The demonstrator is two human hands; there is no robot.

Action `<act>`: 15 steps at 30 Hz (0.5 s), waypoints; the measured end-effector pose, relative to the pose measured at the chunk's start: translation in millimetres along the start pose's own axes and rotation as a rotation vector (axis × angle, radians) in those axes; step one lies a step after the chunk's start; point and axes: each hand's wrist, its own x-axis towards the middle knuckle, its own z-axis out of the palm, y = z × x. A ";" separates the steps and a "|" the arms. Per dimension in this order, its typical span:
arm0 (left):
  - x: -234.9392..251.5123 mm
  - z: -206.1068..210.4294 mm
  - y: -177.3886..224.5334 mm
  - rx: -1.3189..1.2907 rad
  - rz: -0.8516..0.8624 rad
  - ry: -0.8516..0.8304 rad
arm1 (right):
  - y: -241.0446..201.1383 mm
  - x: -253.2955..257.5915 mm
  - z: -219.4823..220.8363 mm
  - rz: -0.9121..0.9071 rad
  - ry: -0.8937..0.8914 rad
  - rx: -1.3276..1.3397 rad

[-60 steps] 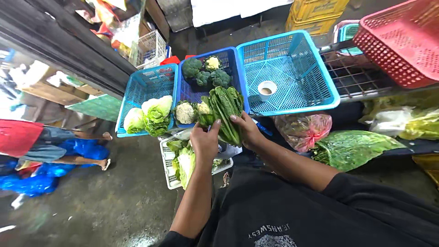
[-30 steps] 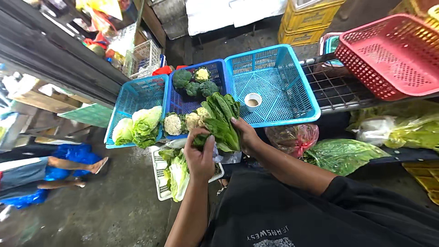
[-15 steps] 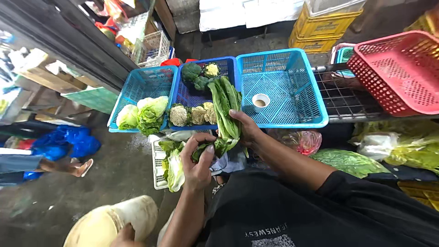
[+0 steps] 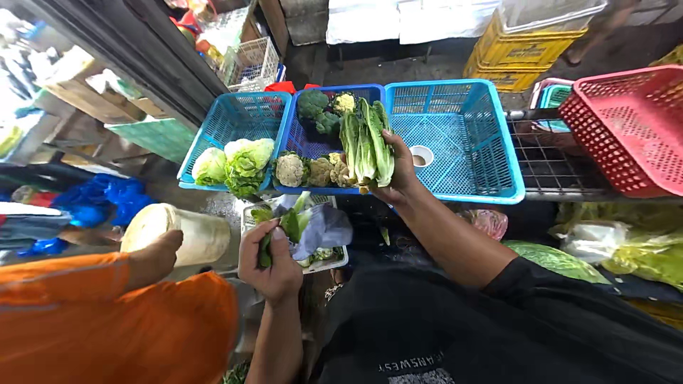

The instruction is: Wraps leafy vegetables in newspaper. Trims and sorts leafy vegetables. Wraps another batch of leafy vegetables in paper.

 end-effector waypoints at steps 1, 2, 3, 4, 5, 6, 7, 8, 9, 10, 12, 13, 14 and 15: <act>-3.6 -7.4 -7.2 0.032 -0.004 -0.015 | 2.2 -1.9 -1.4 0.026 -0.042 0.036; -8.7 -13.7 -16.4 0.068 -0.011 -0.033 | 5.3 -3.6 -2.4 0.040 -0.079 0.067; -15.1 -18.6 -27.9 0.118 -0.021 -0.056 | 9.0 -6.1 -2.3 0.050 -0.102 0.095; -22.0 -22.5 -42.5 0.198 -0.045 -0.093 | 12.6 -8.4 -3.4 0.062 -0.137 0.113; -29.6 -26.4 -60.5 0.316 -0.099 -0.154 | 16.4 -10.6 -4.5 0.070 -0.173 0.114; -37.1 -31.2 -80.2 0.469 -0.209 -0.258 | 20.5 -12.9 -6.1 0.077 -0.218 0.112; -42.2 -35.4 -98.0 0.614 -0.397 -0.401 | 24.9 -14.2 -7.5 0.080 -0.260 0.116; -44.0 -38.9 -114.3 0.709 -0.620 -0.543 | 29.7 -15.3 -7.8 0.088 -0.301 0.122; -45.6 -43.3 -129.4 0.755 -0.773 -0.634 | 34.8 -15.8 -7.4 0.099 -0.339 0.129; -46.0 -48.4 -139.0 0.770 -0.835 -0.670 | 39.4 -14.6 -6.9 0.115 -0.379 0.134; -41.6 -60.5 -138.6 0.731 -0.835 -0.688 | 49.9 -13.0 -4.9 0.127 -0.416 0.126; -37.7 -67.1 -132.3 0.683 -0.819 -0.685 | 56.7 -14.3 -3.2 0.127 -0.408 0.117; -32.9 -73.2 -126.4 0.628 -0.785 -0.670 | 64.1 -14.8 -0.8 0.122 -0.388 0.114; -27.4 -77.9 -120.5 0.569 -0.739 -0.639 | 71.8 -14.3 2.1 0.114 -0.361 0.104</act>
